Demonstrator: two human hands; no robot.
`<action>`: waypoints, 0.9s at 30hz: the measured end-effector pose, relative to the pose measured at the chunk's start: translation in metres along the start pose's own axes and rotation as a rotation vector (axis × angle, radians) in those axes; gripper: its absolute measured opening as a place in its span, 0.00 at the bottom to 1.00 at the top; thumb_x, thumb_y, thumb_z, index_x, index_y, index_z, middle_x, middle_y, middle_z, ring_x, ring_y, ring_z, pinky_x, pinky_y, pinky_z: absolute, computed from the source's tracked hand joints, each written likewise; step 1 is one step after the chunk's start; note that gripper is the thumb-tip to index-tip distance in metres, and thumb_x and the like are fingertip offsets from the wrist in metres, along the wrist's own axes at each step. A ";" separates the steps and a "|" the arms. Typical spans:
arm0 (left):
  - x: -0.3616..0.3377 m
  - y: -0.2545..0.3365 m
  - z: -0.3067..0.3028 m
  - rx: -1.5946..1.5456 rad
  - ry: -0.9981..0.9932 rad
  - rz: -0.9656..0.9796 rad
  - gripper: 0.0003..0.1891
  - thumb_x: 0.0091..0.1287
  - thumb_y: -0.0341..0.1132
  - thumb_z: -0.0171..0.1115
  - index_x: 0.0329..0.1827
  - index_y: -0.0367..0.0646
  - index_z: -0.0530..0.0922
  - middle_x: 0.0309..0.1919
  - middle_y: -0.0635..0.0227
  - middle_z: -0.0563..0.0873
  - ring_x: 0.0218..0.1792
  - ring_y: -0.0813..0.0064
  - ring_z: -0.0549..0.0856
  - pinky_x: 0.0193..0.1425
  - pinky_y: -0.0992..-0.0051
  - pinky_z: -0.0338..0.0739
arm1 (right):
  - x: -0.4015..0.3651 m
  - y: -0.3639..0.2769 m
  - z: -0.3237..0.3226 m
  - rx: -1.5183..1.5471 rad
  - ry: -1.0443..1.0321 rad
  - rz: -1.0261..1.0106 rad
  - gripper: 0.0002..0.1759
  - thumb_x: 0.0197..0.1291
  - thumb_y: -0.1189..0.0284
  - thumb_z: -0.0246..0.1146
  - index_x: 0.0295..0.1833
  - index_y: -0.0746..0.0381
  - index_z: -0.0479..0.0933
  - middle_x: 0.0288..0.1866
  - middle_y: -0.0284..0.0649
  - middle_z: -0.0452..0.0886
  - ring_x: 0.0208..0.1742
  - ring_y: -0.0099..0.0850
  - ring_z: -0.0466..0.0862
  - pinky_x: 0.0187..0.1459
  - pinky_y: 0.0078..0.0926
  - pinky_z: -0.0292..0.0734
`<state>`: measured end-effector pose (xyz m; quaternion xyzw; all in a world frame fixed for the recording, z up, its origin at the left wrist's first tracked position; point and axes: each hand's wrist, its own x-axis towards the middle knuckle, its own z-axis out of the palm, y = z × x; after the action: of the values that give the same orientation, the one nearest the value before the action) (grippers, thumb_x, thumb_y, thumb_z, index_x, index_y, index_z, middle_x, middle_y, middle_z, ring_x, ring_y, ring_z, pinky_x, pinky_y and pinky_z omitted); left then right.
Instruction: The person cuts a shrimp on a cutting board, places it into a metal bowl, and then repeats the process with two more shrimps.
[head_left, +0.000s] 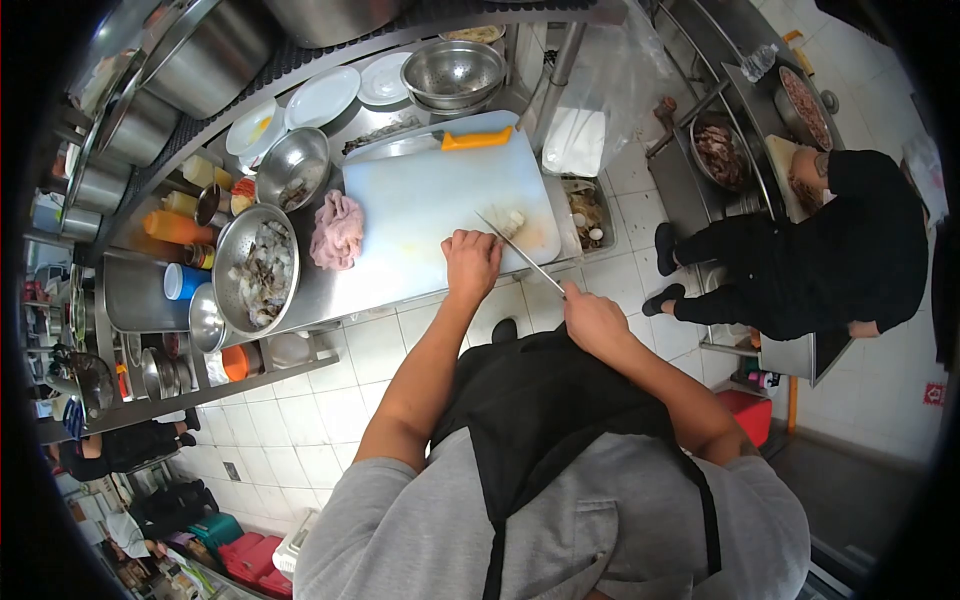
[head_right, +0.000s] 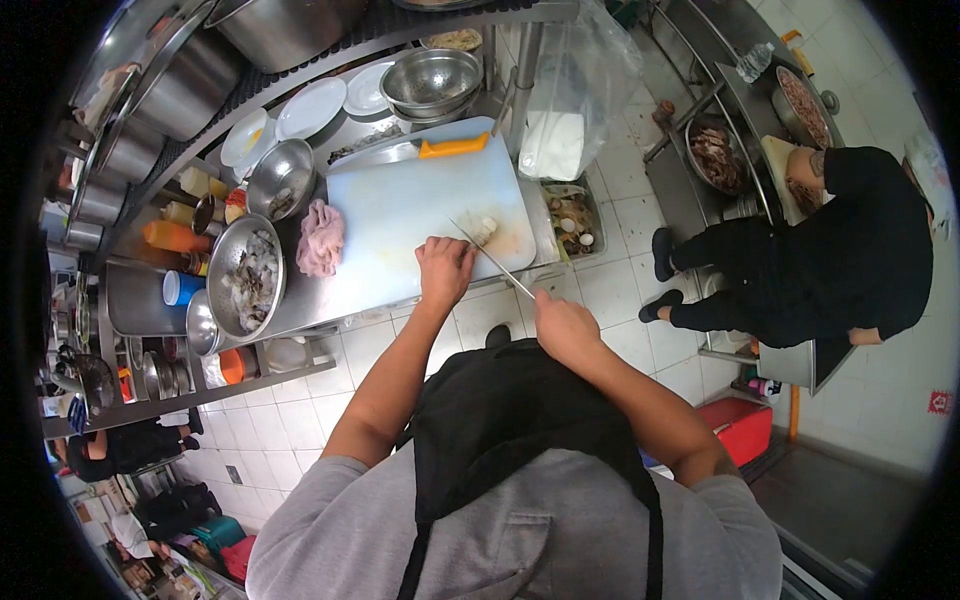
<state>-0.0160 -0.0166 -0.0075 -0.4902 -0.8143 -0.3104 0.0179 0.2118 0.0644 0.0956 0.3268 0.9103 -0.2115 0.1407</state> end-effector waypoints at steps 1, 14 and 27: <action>0.000 0.000 0.000 -0.004 0.002 0.000 0.08 0.67 0.39 0.71 0.43 0.45 0.89 0.40 0.68 0.88 0.50 0.61 0.80 0.59 0.58 0.67 | -0.006 0.001 -0.004 -0.013 -0.019 0.007 0.10 0.73 0.70 0.53 0.50 0.66 0.70 0.36 0.58 0.87 0.39 0.60 0.88 0.44 0.60 0.81; -0.010 0.002 0.002 0.006 0.052 -0.033 0.13 0.66 0.41 0.71 0.48 0.45 0.88 0.45 0.65 0.86 0.54 0.59 0.78 0.62 0.57 0.66 | 0.006 0.022 -0.010 -0.050 0.040 0.058 0.10 0.74 0.69 0.54 0.50 0.66 0.71 0.35 0.59 0.87 0.38 0.60 0.89 0.44 0.60 0.83; -0.016 0.003 0.000 -0.039 0.046 -0.053 0.10 0.66 0.39 0.70 0.44 0.44 0.85 0.41 0.64 0.86 0.52 0.58 0.79 0.62 0.55 0.66 | 0.001 0.004 -0.010 -0.072 0.024 -0.076 0.09 0.71 0.72 0.54 0.49 0.66 0.71 0.34 0.56 0.87 0.37 0.57 0.89 0.41 0.57 0.83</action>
<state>-0.0053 -0.0281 -0.0107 -0.4614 -0.8202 -0.3378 0.0186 0.2124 0.0732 0.1027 0.2893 0.9307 -0.1798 0.1336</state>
